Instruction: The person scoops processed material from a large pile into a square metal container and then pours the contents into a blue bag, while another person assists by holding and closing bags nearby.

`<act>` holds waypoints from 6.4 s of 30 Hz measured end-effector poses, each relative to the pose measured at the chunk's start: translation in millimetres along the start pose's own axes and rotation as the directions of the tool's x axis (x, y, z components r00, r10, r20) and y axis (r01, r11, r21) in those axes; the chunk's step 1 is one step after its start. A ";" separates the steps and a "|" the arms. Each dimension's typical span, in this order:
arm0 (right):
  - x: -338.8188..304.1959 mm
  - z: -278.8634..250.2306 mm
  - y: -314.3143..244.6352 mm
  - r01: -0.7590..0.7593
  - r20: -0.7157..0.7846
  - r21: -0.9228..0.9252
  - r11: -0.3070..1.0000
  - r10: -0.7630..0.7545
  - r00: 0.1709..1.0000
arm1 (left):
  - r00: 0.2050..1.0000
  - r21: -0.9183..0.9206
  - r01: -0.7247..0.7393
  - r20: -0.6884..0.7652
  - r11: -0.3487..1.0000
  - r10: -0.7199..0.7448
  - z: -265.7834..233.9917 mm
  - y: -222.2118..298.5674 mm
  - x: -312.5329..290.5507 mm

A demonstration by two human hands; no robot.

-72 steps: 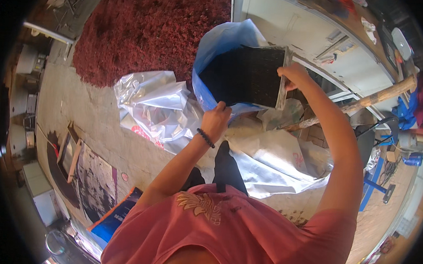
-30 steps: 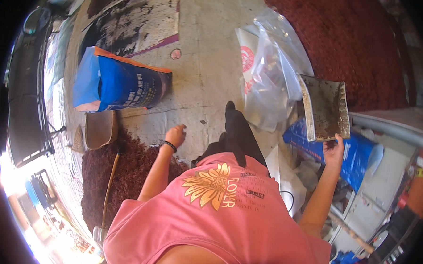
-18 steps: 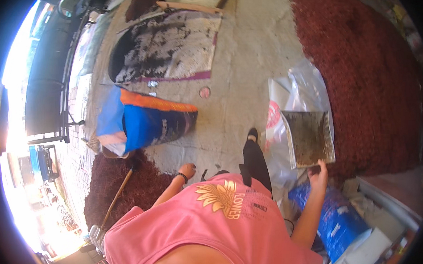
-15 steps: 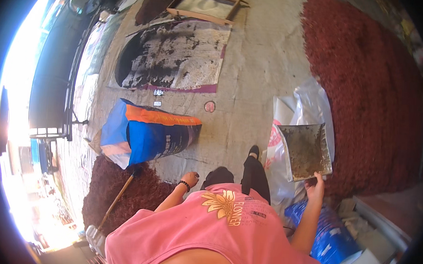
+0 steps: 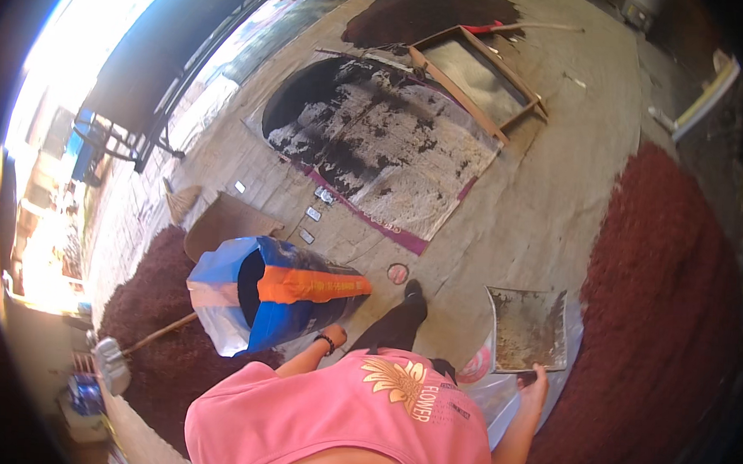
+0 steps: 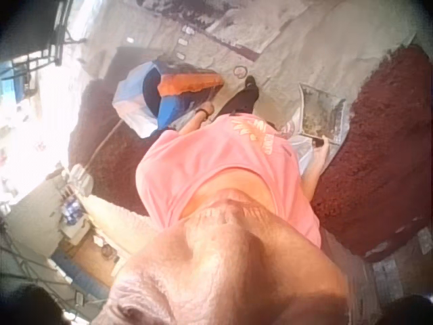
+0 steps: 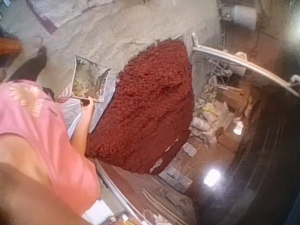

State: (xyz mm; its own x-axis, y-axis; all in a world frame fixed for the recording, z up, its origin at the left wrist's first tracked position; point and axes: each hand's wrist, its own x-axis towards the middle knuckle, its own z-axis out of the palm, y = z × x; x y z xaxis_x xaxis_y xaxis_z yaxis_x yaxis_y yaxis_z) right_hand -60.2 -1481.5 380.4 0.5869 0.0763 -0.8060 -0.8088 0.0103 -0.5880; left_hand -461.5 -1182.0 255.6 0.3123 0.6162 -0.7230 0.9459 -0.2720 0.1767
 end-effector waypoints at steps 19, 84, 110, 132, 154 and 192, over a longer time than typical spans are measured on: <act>150.5 461.4 -85.6 -0.130 0.249 -0.379 0.916 0.236 0.939 | 0.932 -0.072 0.346 0.144 0.935 -0.334 -142.9 -63.2 178.2; 573.9 1609.2 491.6 -0.243 0.118 -0.748 0.618 0.484 0.867 | 0.992 -0.875 -0.031 -0.088 0.483 -0.095 -775.2 -211.4 976.0; 564.3 1610.3 498.7 -0.141 0.288 -0.694 0.706 0.451 0.845 | 0.985 -0.894 -0.082 -0.140 0.440 -0.100 -790.4 -220.9 994.7; 548.8 1574.7 442.4 0.029 0.463 -0.667 0.745 0.384 0.799 | 0.992 -0.823 -0.046 -0.103 0.567 -0.069 -776.8 -182.0 985.9; 344.2 1542.2 223.2 0.036 0.519 -0.656 0.754 0.416 0.747 | 0.962 -0.983 0.171 0.151 0.069 -0.227 -784.8 -185.4 803.3; 1.7 1239.1 113.5 0.140 0.031 0.464 0.875 -0.174 0.984 | 0.883 -0.575 0.113 0.432 0.810 0.183 -982.6 -200.5 797.9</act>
State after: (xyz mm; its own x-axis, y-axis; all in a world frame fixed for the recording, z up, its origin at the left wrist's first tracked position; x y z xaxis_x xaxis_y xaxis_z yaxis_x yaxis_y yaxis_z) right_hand -196.3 -244.8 396.2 0.7175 0.1045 -0.6887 -0.6422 0.4820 -0.5960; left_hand -315.8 90.4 299.5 0.4115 0.1752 -0.8944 0.8522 0.2740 0.4457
